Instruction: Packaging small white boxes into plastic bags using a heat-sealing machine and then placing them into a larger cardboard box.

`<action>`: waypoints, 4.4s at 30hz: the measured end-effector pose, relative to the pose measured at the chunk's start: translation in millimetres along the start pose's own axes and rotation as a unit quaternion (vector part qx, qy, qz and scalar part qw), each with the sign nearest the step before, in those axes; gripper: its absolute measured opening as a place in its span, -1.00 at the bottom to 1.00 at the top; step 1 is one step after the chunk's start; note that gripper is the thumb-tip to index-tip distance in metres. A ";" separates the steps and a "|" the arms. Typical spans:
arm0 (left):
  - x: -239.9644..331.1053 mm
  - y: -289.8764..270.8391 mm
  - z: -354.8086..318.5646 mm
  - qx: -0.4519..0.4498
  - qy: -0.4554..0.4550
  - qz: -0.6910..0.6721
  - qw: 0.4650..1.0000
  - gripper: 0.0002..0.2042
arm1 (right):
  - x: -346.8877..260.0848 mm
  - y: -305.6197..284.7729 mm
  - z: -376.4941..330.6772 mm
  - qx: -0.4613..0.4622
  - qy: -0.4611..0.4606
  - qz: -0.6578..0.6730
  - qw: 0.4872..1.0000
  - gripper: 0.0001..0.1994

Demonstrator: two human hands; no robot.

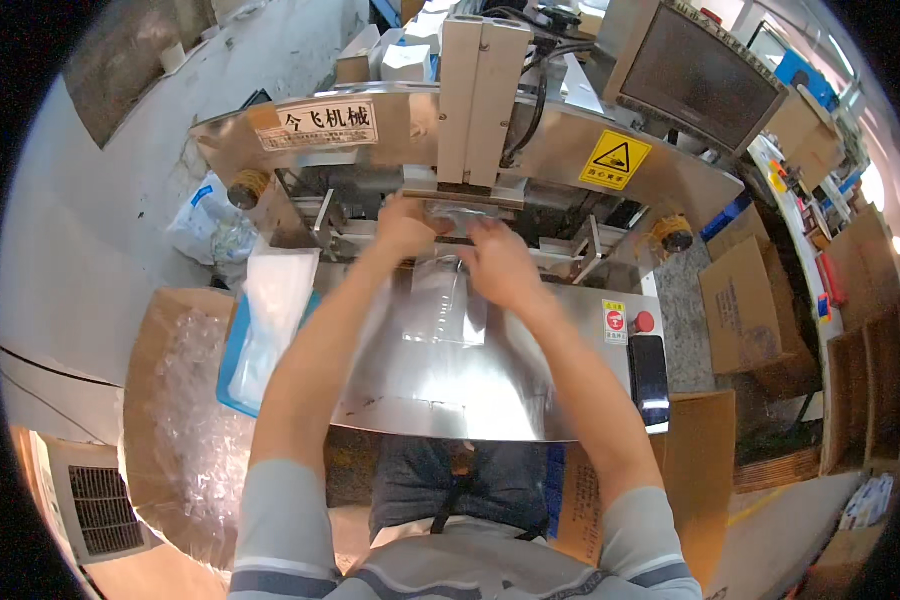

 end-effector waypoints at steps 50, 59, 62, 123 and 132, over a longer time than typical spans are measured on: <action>102.7 11.6 -244.1 0.200 -0.061 0.087 0.974 -0.08 | 9.0 -22.2 -11.8 0.021 0.029 0.098 0.995 -0.37; 100.9 16.7 -242.9 0.171 -0.067 0.080 0.980 -0.11 | 33.5 5.7 -109.7 0.025 0.166 0.414 0.895 -0.33; 104.3 14.6 -238.3 0.172 -0.059 0.067 0.981 -0.12 | 24.4 9.3 -121.8 0.007 0.206 0.449 0.870 -0.37; 175.7 121.7 -222.4 -0.191 0.181 0.229 0.937 -0.33 | 352.0 -10.8 -658.2 0.050 0.613 0.275 0.739 -0.29; 178.6 125.6 -220.9 -0.198 0.161 0.232 0.939 -0.33 | 371.5 47.8 -631.8 0.106 0.620 0.490 0.604 -0.08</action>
Point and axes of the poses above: each hand's wrist, its own z-axis towards the middle knuckle, its own y-axis out of the palm, x = y × z, the point moved 6 cm from there along z, towards the middle knuckle, and after that the axes turned 2 degrees about z, right-handed, at the moved point
